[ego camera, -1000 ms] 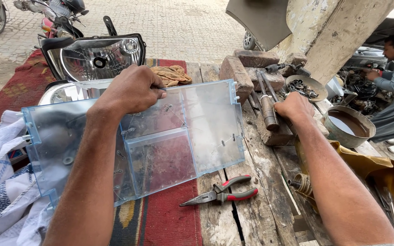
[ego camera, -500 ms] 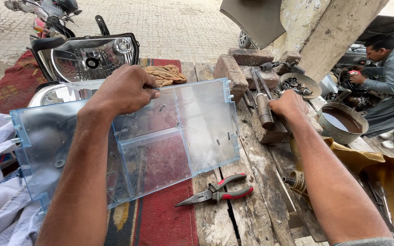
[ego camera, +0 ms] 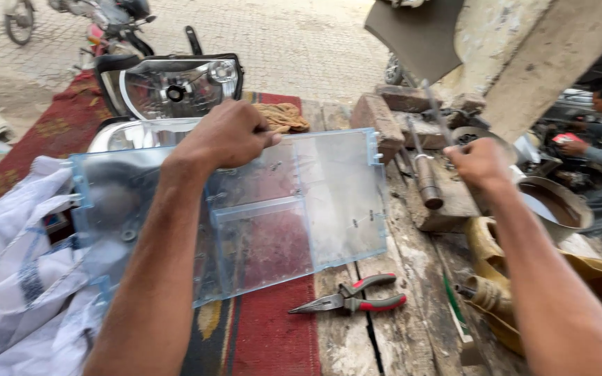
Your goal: Melting and joining seams on a clear plastic headlight lens using a heated metal tool.
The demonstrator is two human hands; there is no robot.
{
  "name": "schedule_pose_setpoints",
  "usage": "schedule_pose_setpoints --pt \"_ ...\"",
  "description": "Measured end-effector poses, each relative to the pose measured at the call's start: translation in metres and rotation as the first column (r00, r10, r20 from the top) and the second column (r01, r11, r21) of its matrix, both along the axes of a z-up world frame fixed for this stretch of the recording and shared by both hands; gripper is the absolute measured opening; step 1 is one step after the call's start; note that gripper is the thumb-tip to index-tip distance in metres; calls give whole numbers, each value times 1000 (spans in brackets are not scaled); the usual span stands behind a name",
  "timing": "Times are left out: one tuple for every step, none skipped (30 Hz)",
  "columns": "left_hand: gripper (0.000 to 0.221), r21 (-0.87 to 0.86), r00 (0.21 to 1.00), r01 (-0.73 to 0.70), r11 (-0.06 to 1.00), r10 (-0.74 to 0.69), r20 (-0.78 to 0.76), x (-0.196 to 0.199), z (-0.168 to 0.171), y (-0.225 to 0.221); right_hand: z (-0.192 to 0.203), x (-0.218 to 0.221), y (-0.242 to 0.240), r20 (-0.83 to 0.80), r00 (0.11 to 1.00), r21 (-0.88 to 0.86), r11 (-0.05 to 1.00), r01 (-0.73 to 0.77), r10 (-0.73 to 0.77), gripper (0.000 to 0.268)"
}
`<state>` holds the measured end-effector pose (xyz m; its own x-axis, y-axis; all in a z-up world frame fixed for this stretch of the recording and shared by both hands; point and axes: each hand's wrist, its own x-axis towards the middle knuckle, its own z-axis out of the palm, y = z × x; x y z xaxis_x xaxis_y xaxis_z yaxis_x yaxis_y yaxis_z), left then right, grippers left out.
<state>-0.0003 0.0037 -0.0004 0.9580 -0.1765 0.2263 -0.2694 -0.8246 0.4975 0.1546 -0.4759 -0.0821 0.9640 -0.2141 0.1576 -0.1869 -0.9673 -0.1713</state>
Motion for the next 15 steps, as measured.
schedule_pose_setpoints --pt "62 60 1000 -1 998 3 -22 0 1 0 10 5 -6 55 997 -94 995 -41 47 63" --pt "62 69 999 -28 997 30 -33 -3 2 4 33 -21 33 45 996 -85 994 -70 74 63" --pt "60 34 999 -14 999 15 -40 -2 2 3 60 -57 58 111 984 281 945 -166 140 43" --pt "59 -1 999 0 1000 0 -46 -2 2 2 85 -102 74 194 965 607 752 -259 176 45" --pt "59 0 999 -11 1000 11 -52 2 -2 5 86 -103 69 188 964 609 748 -263 186 45" --pt "59 23 1000 6 1000 -6 -4 6 -5 8 88 -104 64 245 933 596 718 -360 265 39" --pt "58 42 998 27 999 -29 48 11 -9 8 91 -105 56 303 892 572 684 -452 336 34" --pt "58 36 999 22 999 -24 45 11 -9 6 94 -112 57 298 891 570 685 -454 343 34" --pt "60 12 999 33 999 -33 29 9 -8 7 93 -117 61 287 899 541 719 -436 330 37" --pt "63 -12 999 43 999 -43 13 7 -6 8 92 -123 64 277 907 512 751 -418 316 39" --pt "63 -13 999 39 999 -39 7 8 -7 8 91 -122 62 272 908 514 749 -418 320 39" --pt "64 -17 999 49 999 -49 19 8 -8 8 89 -120 59 246 905 500 754 -426 348 35" --pt "65 -17 998 60 998 -59 30 9 -9 9 86 -119 58 221 901 489 757 -434 374 32" --pt "65 -15 998 56 998 -56 23 9 -10 11 87 -119 60 217 901 494 754 -434 376 32" --pt "65 -5 997 62 998 -62 50 11 -11 10 88 -121 60 190 894 436 781 -447 406 30"
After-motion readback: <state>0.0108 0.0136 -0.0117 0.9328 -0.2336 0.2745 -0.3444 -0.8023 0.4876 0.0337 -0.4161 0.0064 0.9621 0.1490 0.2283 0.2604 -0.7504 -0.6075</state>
